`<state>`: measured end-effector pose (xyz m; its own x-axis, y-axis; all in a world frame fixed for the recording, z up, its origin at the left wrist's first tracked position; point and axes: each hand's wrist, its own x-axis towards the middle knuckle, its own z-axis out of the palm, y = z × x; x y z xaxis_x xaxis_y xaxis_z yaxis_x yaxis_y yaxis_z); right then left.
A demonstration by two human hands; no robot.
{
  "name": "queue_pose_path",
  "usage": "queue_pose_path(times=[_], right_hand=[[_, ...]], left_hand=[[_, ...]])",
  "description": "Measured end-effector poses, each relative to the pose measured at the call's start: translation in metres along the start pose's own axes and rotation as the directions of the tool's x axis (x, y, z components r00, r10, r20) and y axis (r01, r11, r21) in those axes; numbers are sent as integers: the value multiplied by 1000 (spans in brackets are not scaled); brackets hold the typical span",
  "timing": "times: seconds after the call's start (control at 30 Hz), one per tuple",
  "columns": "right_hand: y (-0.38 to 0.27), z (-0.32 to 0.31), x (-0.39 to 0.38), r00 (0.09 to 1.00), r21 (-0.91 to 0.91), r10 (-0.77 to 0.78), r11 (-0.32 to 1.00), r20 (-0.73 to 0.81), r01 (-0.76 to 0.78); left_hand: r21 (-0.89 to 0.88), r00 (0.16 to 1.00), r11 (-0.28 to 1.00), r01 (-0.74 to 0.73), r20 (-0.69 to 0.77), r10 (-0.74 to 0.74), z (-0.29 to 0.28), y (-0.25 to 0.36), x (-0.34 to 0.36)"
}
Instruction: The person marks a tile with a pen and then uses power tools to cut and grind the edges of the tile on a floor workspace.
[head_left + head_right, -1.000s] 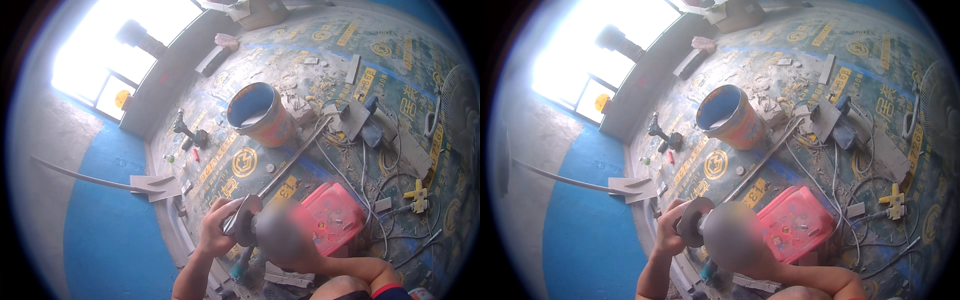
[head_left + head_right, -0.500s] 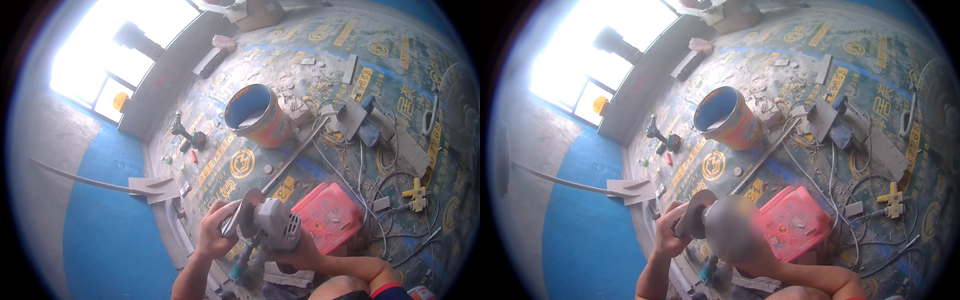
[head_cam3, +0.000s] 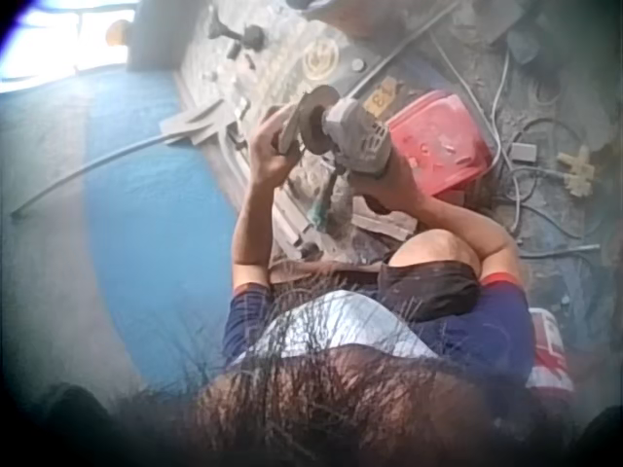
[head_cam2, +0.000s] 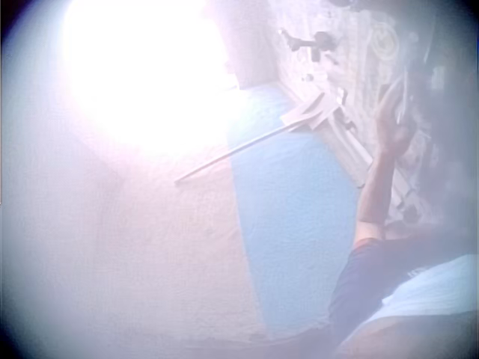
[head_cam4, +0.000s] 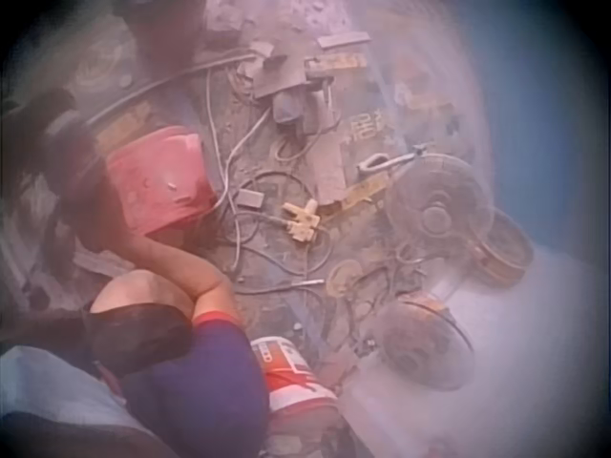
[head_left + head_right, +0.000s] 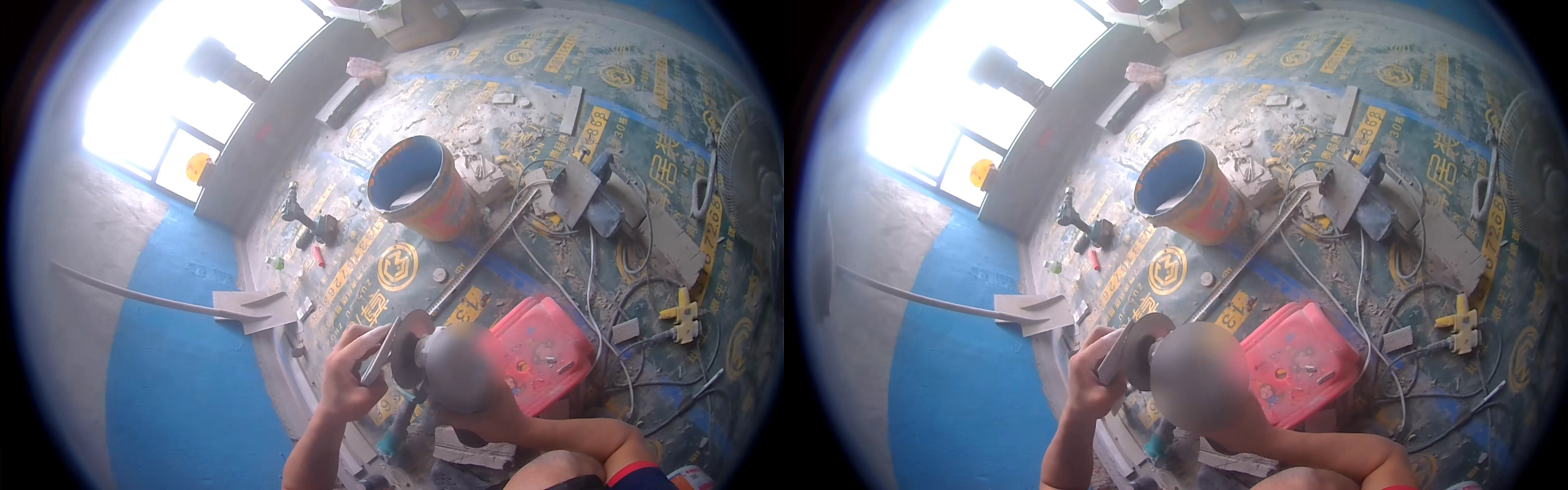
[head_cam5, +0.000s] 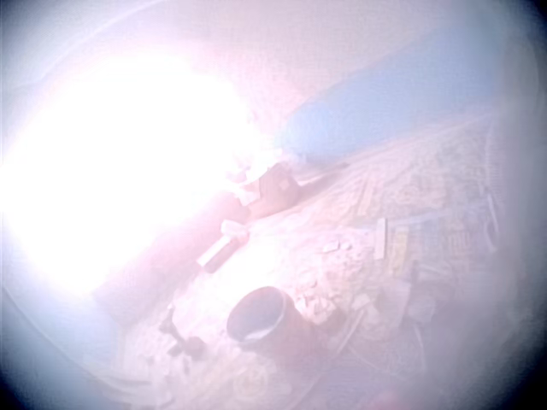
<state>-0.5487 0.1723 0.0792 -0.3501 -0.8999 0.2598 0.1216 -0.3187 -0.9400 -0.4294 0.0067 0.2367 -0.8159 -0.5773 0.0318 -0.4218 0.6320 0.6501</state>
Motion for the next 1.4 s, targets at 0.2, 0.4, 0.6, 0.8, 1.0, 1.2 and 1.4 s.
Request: queue_pose_path(times=[0.2, 0.4, 0.6, 0.8, 1.0, 1.2, 1.4], right_hand=[[-19, -1, 6, 1000, 79, -4, 997, -4, 4], [-22, -3, 9, 1000, 109, -5, 994, -28, 8], [-11, 1, 6, 996, -45, -45, 998, -72, 42], [-5, -5, -2, 975, 19, 184, 983, -124, -183], [-24, -61, -29, 860, 186, 450, 891, -240, -414], [-94, -133, -60, 796, -30, 407, 883, -448, -468], [-124, -193, -115, 708, -304, 519, 659, -480, -689]], left_hand=[[25, 1000, 1000, 1, 29, -2, 3, 4, 1], [-21, 1000, 1000, -6, 30, 7, 3, 6, 3], [-51, 999, 998, 20, 43, -18, 4, -1, 4], [-251, 981, 955, 160, 149, -125, -20, -16, 22], [-389, 892, 826, 408, 363, -270, -24, -58, 61], [-424, 884, 873, 241, 467, -17, 33, -97, 72], [-346, 739, 905, 249, 671, 53, 97, -80, 58]])
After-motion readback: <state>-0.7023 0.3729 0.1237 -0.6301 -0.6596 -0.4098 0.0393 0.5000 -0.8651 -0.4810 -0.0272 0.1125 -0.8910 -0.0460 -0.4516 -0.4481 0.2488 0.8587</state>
